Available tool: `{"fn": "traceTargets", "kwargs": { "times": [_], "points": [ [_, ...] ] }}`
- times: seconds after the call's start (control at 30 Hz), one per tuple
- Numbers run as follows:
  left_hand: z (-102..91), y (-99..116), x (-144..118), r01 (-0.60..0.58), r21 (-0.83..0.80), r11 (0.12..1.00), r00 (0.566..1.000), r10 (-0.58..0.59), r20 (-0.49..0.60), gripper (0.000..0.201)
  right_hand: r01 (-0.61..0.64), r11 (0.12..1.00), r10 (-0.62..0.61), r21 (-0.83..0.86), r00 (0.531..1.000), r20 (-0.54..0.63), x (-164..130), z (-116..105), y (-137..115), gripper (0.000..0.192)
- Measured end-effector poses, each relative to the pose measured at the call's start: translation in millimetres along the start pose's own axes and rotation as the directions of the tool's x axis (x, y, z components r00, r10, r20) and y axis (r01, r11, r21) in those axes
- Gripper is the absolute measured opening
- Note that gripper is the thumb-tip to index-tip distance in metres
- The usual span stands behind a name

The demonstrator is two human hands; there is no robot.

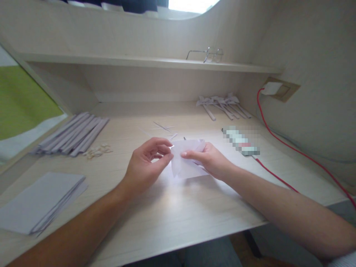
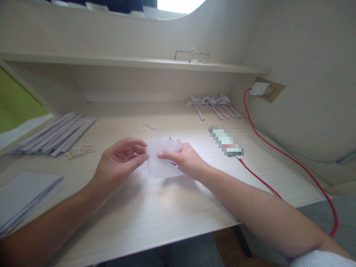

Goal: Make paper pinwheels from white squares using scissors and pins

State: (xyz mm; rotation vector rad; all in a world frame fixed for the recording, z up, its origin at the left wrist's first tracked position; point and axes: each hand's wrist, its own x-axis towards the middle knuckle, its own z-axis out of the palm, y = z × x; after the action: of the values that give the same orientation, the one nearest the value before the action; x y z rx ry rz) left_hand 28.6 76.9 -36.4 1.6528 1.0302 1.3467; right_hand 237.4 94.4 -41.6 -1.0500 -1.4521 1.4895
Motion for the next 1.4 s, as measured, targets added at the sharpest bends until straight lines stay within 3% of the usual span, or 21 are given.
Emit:
{"fn": "traceTargets", "kwargs": {
  "times": [0.1, 0.27, 0.43, 0.67, 0.9, 1.17, 1.3, 1.4],
  "points": [
    [-0.8, -2.6, 0.9, 0.044, 0.008, 0.999, 0.999, -0.044, 0.022, 0.013, -0.03, 0.998, 0.031, 0.059, 1.0, -0.007, -0.9, -0.6, 0.4, 0.03],
    [-0.3, -4.2, 3.6, 0.177, -0.049, 0.983, 0.983, -0.174, 0.066, 0.021, 0.023, 0.997, -0.024, -0.069, 1.0, -0.018, -3.6, -1.0, 0.1, 0.03],
    [-0.9, -1.4, 4.8, 0.221, -0.018, 0.975, 0.973, -0.219, 0.074, 0.02, 0.071, 0.989, -0.074, -0.132, 0.997, -0.021, -6.7, 0.4, -0.7, 0.028],
    [-1.5, 0.5, 6.1, 0.232, -0.002, 0.973, 0.968, -0.231, 0.095, 0.016, 0.118, 0.981, -0.119, -0.155, 0.993, 0.003, -8.3, 1.0, -2.0, 0.022],
    [-3.2, -1.8, 5.1, 0.128, 0.087, 0.988, 0.989, -0.134, 0.062, 0.01, 0.122, 0.978, -0.122, -0.166, 0.992, 0.015, -9.7, 3.7, -7.9, 0.019],
    [-2.9, 4.1, 6.0, 0.185, -0.122, 0.975, 0.983, -0.182, 0.031, 0.01, 0.033, 0.978, -0.033, -0.207, 0.999, 0.001, -8.7, 1.4, -5.2, 0.022],
    [-2.4, 4.7, 7.8, 0.25, -0.252, 0.935, 0.968, -0.237, 0.083, 0.01, -0.003, 0.97, -0.001, -0.242, 1.0, -0.017, -6.9, 0.6, -6.0, 0.022],
    [-4.3, 3.9, 8.6, 0.227, -0.273, 0.935, 0.974, -0.219, 0.06, 0.011, -0.031, 0.978, 0.03, -0.207, 1.0, -0.009, -6.3, 1.1, -7.3, 0.02]
  ]
}}
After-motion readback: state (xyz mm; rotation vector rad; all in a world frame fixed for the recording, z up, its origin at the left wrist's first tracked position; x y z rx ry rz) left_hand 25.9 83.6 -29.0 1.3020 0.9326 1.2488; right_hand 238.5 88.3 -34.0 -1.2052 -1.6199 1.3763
